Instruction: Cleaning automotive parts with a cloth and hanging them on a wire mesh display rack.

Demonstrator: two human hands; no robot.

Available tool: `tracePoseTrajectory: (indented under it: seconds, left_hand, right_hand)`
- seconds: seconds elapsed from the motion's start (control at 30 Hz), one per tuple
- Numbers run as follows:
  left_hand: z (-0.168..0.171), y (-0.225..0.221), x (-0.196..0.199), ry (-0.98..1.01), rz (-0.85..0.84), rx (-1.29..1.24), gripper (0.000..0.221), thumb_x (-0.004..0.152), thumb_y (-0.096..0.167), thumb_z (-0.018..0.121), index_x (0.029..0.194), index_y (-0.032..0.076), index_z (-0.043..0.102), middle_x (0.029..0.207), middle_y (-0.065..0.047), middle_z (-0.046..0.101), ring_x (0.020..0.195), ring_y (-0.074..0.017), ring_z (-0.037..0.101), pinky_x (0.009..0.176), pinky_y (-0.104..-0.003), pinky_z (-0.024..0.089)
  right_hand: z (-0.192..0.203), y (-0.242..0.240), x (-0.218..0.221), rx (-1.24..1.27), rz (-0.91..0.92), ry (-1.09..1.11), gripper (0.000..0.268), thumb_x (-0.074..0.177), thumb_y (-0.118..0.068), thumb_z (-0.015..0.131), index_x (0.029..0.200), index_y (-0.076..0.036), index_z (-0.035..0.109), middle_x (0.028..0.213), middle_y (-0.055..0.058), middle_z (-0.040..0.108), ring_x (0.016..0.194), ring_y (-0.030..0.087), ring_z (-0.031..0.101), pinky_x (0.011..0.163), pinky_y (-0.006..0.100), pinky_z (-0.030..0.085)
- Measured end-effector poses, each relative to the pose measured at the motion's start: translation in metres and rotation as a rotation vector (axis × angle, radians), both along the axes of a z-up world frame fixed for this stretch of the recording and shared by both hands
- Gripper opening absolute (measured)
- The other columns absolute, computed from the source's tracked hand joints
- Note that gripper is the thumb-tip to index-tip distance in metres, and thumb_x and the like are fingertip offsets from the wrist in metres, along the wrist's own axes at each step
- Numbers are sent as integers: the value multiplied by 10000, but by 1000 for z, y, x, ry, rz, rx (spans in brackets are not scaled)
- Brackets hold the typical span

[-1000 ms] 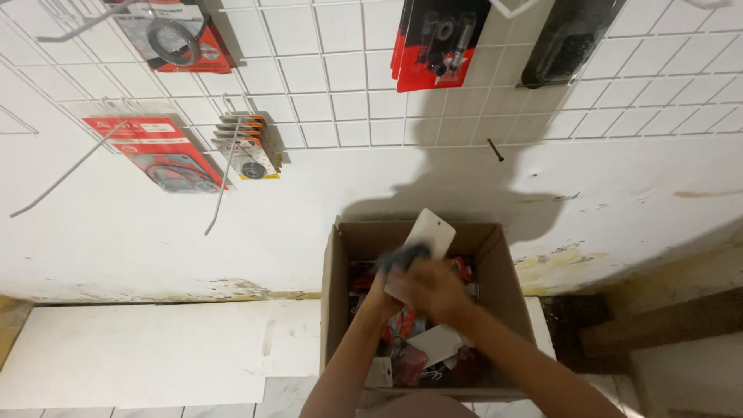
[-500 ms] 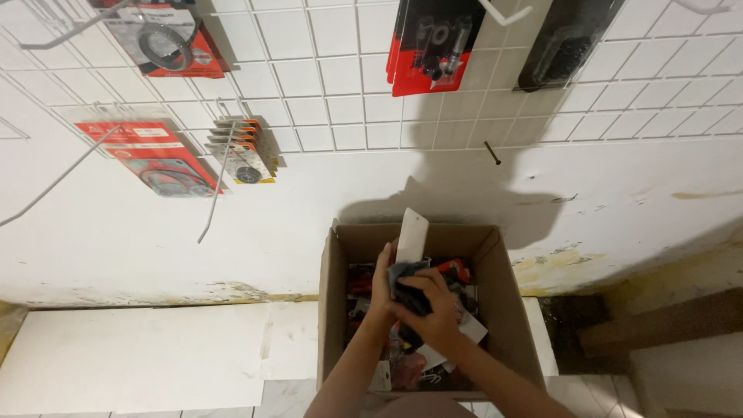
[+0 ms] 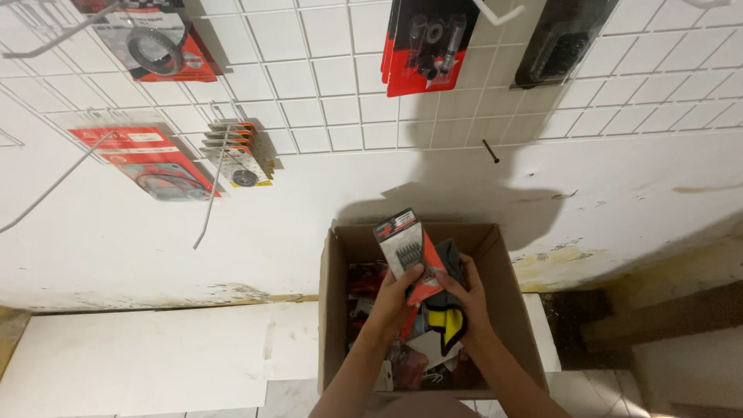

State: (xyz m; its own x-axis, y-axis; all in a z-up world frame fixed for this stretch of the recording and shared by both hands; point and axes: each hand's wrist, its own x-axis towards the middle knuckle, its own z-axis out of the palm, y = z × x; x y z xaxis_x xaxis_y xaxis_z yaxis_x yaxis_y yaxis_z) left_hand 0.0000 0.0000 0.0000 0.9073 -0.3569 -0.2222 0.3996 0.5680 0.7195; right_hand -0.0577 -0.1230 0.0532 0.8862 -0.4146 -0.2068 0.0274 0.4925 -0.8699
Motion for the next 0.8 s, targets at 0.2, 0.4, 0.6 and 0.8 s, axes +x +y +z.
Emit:
tracePoseTrajectory:
  seconds: [0.2, 0.4, 0.6, 0.8]
  left_hand:
    - [60, 15, -8, 16, 69, -262, 526, 917, -104, 639, 1415, 2, 510, 1365, -335, 601, 1315, -443, 561, 969, -527, 523]
    - [117, 2, -21, 319, -187, 97, 1084, 849, 842, 519, 1632, 173, 178, 1673, -188, 165, 1531, -387, 205, 1107, -647, 392]
    - [88, 18, -24, -157, -144, 166, 817, 975, 609, 187, 1563, 59, 324, 1636, -85, 355, 1486, -243, 350, 1209, -380, 251]
    - [100, 4, -6, 506, 34, -416, 867, 1015, 713, 346, 1648, 172, 102, 1713, -104, 73, 1563, -336, 114, 1263, -592, 45]
  right_hand:
    - [57, -26, -11, -391, -79, 157, 304, 959, -281, 738, 1221, -133, 695, 1149, 105, 689, 1088, 228, 612, 982, 395, 496]
    - [77, 4, -4, -1004, -99, -287, 319, 899, -38, 717, 1218, -44, 723, 1063, 171, 718, 1084, 346, 698, 957, 481, 536]
    - [43, -15, 22, -1484, -146, -635, 404, 925, -6, 559, 1214, -172, 786, 1029, 42, 738, 1004, 266, 675, 922, 395, 534]
    - [63, 0, 10, -1456, -104, -612, 589, 871, 146, 505, 1202, -240, 801, 1090, 10, 746, 984, 244, 675, 980, 431, 505]
